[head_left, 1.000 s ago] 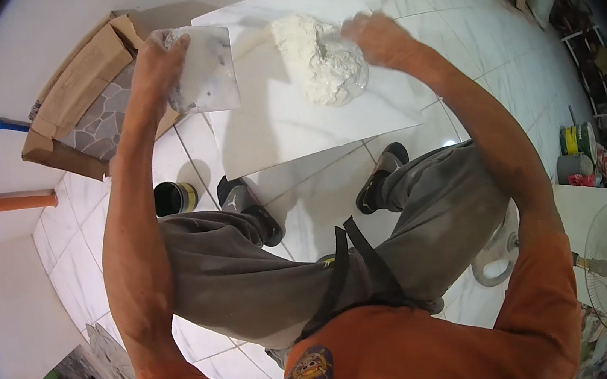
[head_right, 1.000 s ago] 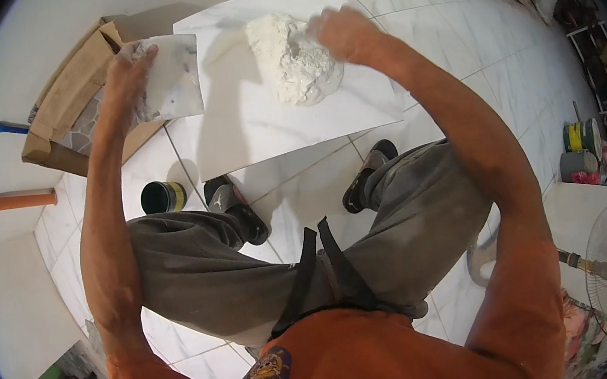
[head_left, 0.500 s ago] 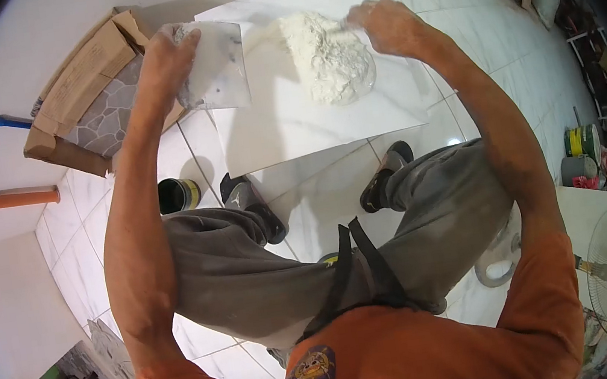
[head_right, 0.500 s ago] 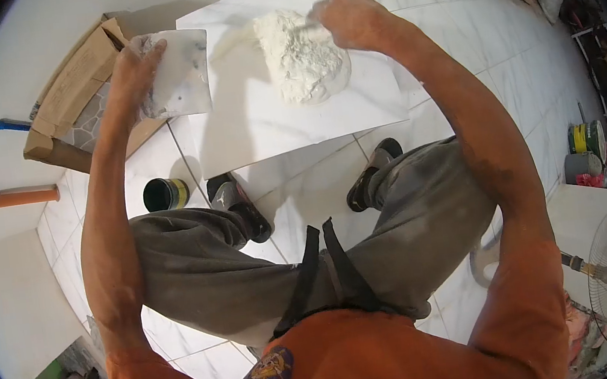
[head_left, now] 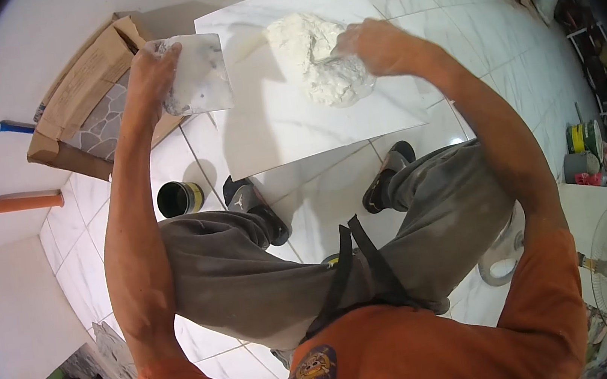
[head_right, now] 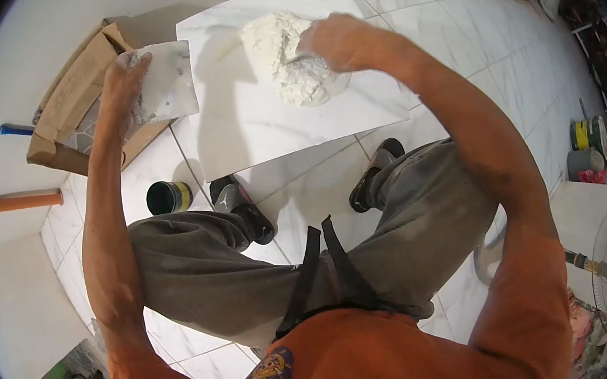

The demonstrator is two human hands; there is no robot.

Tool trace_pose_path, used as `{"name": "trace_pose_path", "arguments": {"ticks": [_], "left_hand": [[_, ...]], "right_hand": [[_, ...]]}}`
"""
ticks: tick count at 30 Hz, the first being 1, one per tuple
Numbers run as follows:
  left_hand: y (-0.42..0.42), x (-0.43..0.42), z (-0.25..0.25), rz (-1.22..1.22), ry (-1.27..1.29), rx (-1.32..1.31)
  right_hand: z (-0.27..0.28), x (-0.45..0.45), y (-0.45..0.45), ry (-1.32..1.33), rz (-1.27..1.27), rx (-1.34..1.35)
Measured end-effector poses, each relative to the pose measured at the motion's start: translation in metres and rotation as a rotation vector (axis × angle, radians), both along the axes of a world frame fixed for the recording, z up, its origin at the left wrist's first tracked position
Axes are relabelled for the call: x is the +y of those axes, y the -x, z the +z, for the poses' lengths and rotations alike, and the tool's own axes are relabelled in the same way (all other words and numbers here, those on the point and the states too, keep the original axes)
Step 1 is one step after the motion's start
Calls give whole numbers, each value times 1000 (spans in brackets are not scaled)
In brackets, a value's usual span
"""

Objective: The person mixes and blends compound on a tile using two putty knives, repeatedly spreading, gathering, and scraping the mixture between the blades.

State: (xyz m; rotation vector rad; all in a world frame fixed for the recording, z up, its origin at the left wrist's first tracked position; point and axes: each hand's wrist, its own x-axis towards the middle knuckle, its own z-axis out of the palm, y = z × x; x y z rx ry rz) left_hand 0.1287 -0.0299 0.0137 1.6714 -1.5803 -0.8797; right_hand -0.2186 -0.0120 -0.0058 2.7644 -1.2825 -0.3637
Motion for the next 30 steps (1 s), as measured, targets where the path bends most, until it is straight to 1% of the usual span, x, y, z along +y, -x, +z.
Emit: {"name": "trace_pose_path", "arguments": {"ticks": [2,3,6,7,9,10,11,14,15,18,21,22,23,24,26,27,30], "left_hand": [[-1,4,2,-38,19,-26],[1,5,4,-67,28,-40],[5,-1,-1,-55,-19,-57],[7,-3,-3,-55,20,-67],[4,-6,-9,-46,89,-83],[4,-4,-5,-50,71,-90],[5,-2,0,-53,51,-96],[7,-6,-6,-70,3,-59],[7,-9,-10,-74,-10,-39],[12,-10,-13,-44,19,5],[8,-2,-2,-109,74,-87],[5,-1,-7,-110,36,-19],[4,-5,-12,-117,2,50],[6,-8,-13,-129,-28,117],[13,-5,-6,-118,-95,157],[16,-3,-3,-109,-128,176],[18,2,0,-116,-133,346]], "right_hand": [[15,-3,10,82,-5,-146],[15,-4,10,170,-45,-147],[-7,-7,-3,152,-107,-36],[-15,-1,-5,121,20,-54],[-6,-3,-1,33,35,-56],[2,-4,0,-18,52,-52],[11,-4,3,2,11,-151],[2,-9,0,228,-77,-134],[-9,-11,-2,228,-46,-118],[-24,-1,-12,34,83,14],[20,10,-8,12,58,-91],[25,13,-5,15,30,-126],[16,11,-2,159,49,-111],[9,12,-2,160,72,-130],[-7,15,-10,162,118,-169],[-11,18,-16,110,186,-108],[5,26,-6,-24,227,-104]]}}
